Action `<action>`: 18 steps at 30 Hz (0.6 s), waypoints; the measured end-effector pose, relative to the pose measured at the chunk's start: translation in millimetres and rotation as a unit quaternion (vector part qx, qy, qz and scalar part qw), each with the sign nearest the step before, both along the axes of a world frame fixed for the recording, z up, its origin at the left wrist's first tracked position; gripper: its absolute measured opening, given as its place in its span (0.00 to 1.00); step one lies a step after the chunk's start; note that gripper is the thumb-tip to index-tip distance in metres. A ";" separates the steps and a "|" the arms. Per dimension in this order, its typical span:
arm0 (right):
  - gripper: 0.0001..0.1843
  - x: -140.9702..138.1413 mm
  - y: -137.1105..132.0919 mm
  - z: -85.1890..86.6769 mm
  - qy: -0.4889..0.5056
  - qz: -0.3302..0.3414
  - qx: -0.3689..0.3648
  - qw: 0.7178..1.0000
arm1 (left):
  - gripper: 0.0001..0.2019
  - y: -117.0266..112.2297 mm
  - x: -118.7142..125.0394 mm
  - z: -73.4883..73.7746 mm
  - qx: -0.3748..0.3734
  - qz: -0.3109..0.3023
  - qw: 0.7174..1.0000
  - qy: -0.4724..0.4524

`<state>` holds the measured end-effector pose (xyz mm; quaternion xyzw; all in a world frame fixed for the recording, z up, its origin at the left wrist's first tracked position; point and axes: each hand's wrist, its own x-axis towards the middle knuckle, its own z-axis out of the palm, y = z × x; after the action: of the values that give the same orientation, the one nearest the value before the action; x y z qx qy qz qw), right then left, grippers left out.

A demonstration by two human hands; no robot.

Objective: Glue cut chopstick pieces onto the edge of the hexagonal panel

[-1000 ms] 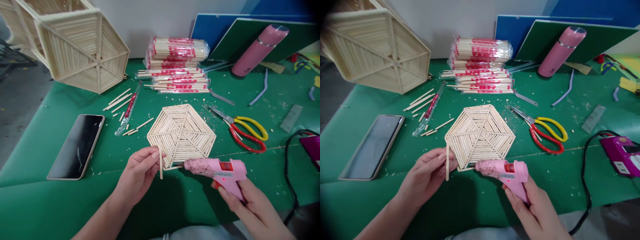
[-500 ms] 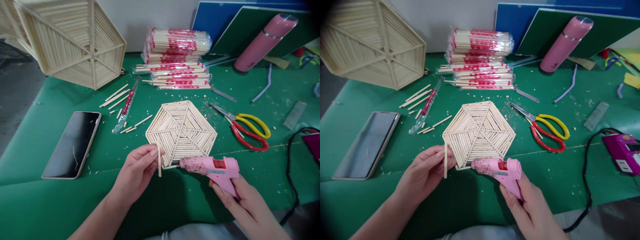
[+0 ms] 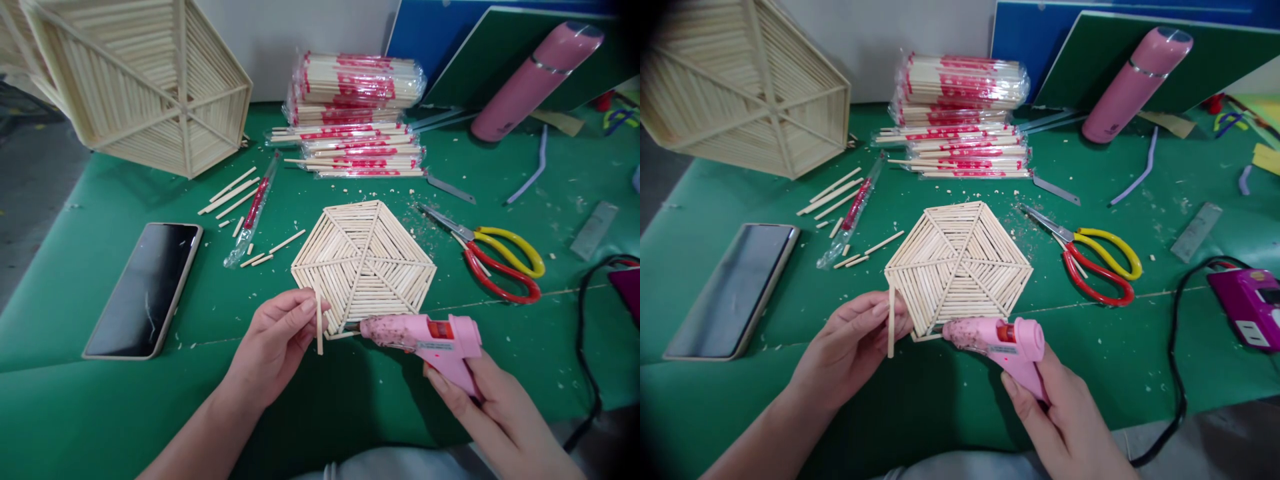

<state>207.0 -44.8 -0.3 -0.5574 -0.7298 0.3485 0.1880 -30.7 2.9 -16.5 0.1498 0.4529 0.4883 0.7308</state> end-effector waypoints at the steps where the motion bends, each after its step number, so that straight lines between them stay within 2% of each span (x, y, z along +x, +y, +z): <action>1: 0.06 0.4 0.3 -0.1 -0.002 0.000 -0.002 1.000 | 0.07 -0.2 -0.2 0.0 0.000 0.000 1.000 0.000; 9: 0.07 1.0 -1.3 1.1 -0.002 -0.011 -0.007 1.000 | 0.06 -1.0 0.0 -0.6 0.005 -0.001 1.000 -0.005; 13: 0.11 0.1 -1.5 0.2 0.001 -0.004 0.000 1.000 | 0.06 -0.3 0.2 -0.7 0.005 -0.003 1.000 -0.008; 18: 0.09 -0.1 -1.2 -2.8 0.009 -0.009 0.000 1.000 | 0.06 -1.0 -0.2 -0.1 0.003 -0.003 1.000 -0.002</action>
<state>206.9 -46.0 -3.2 -0.5607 -0.7232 0.3516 0.1973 -30.9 1.9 -16.5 0.1523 0.4491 0.4876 0.7331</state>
